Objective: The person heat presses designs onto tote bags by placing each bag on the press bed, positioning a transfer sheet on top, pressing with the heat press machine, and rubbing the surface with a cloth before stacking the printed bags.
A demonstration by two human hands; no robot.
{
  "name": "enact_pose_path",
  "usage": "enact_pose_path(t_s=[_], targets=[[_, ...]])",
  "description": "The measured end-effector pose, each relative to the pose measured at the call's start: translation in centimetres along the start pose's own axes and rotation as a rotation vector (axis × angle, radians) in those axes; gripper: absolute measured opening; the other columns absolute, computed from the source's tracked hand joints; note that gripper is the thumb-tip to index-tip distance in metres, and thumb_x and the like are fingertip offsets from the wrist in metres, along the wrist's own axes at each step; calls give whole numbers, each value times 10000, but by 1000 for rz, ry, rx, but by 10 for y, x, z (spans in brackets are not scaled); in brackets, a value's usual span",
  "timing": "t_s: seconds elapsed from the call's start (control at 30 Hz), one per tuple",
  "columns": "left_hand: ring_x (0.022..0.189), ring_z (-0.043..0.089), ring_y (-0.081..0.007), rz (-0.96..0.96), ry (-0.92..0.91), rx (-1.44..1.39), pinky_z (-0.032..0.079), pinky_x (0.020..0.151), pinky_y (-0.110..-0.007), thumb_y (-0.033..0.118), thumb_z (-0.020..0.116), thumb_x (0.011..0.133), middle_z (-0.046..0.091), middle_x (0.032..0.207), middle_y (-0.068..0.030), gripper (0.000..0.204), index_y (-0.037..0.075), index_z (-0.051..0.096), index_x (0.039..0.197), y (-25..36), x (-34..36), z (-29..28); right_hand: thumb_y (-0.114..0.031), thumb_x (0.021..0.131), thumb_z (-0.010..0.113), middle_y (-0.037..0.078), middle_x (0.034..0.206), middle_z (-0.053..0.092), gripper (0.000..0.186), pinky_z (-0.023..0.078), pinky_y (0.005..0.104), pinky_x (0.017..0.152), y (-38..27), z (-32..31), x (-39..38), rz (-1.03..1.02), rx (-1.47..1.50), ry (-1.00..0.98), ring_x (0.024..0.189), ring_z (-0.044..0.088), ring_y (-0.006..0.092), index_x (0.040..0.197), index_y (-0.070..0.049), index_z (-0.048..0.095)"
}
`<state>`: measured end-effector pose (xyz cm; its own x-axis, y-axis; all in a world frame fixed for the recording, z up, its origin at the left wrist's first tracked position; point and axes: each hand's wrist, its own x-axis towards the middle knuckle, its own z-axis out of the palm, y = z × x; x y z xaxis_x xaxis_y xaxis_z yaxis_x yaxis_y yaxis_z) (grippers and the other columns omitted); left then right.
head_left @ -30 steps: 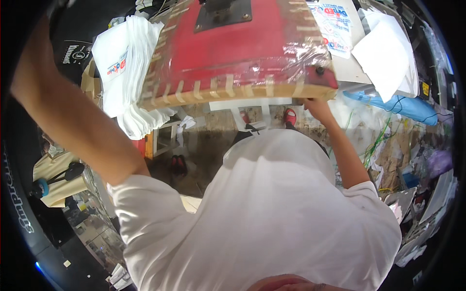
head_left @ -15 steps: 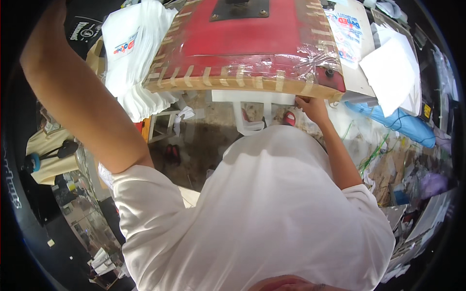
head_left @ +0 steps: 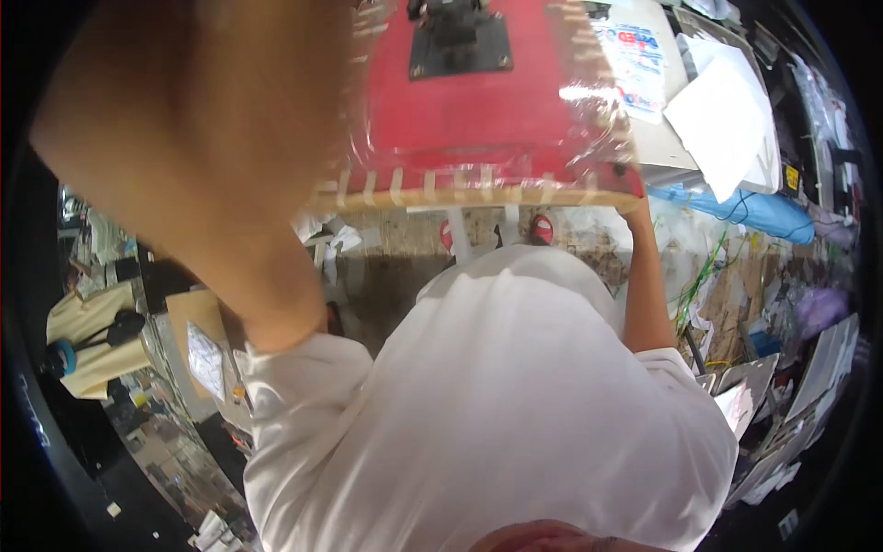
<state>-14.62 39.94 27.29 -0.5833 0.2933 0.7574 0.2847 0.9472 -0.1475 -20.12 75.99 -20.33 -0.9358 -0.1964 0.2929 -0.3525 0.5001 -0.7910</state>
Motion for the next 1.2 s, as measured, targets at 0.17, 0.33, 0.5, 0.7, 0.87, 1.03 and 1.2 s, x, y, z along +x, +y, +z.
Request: enact_pose_path(t_s=[0.17, 0.33, 0.5, 0.7, 0.87, 1.03, 1.2], targets=[[553, 448, -204, 69, -280, -480, 333, 559, -368, 147, 760, 754, 465, 617, -22, 165, 70, 618, 720, 39, -88, 57, -234, 843, 672, 98, 753, 710, 248, 525, 295, 632, -1, -26, 41, 631, 29, -34, 644, 677, 153, 947, -13, 718], [524, 436, -254, -180, -524, -729, 302, 500, -384, 68, 753, 764, 413, 562, -73, 381, 59, 436, 553, 61, -169, 133, -236, 833, 680, 97, 748, 706, 237, 530, 306, 649, 15, -26, 79, 653, 25, 33, 650, 676, 161, 939, -28, 721], [522, 428, -254, -309, -407, -633, 325, 508, -383, 39, 681, 741, 404, 573, -61, 315, 99, 430, 560, 72, -216, 172, -265, 794, 681, 147, 779, 698, 250, 532, 375, 711, 62, -18, 135, 549, -194, 58, 745, 684, 270, 923, -56, 728], [515, 416, -245, -337, -404, -440, 322, 516, -373, -1, 639, 717, 396, 565, -52, 282, 103, 424, 567, 75, -213, 193, -334, 695, 776, 218, 1119, 616, 553, 465, 438, 934, 142, -16, 215, 494, -641, 154, 1072, 573, 373, 1125, -15, 638], [510, 411, -231, -354, -394, -394, 320, 521, -363, -12, 640, 704, 392, 556, -44, 282, 103, 422, 566, 78, -211, 190, -439, 608, 862, 207, 1314, 499, 824, 431, 508, 977, 109, -6, 255, 820, -816, 9, 1227, 459, 386, 1251, -34, 542], [507, 412, -221, -362, -397, -392, 320, 526, -356, -6, 650, 695, 389, 557, -40, 275, 99, 429, 569, 77, -212, 189, -370, 606, 859, 179, 1249, 534, 804, 394, 544, 963, 111, -8, 263, 841, -824, -1, 1210, 472, 371, 1250, -39, 511], [526, 438, -220, -351, -393, -406, 339, 544, -346, 19, 664, 702, 410, 570, -37, 227, 97, 481, 593, 77, -211, 188, -226, 770, 729, 195, 1027, 688, 531, 409, 500, 950, 94, -25, 259, 671, -648, 115, 1006, 654, 343, 1234, -54, 536]])
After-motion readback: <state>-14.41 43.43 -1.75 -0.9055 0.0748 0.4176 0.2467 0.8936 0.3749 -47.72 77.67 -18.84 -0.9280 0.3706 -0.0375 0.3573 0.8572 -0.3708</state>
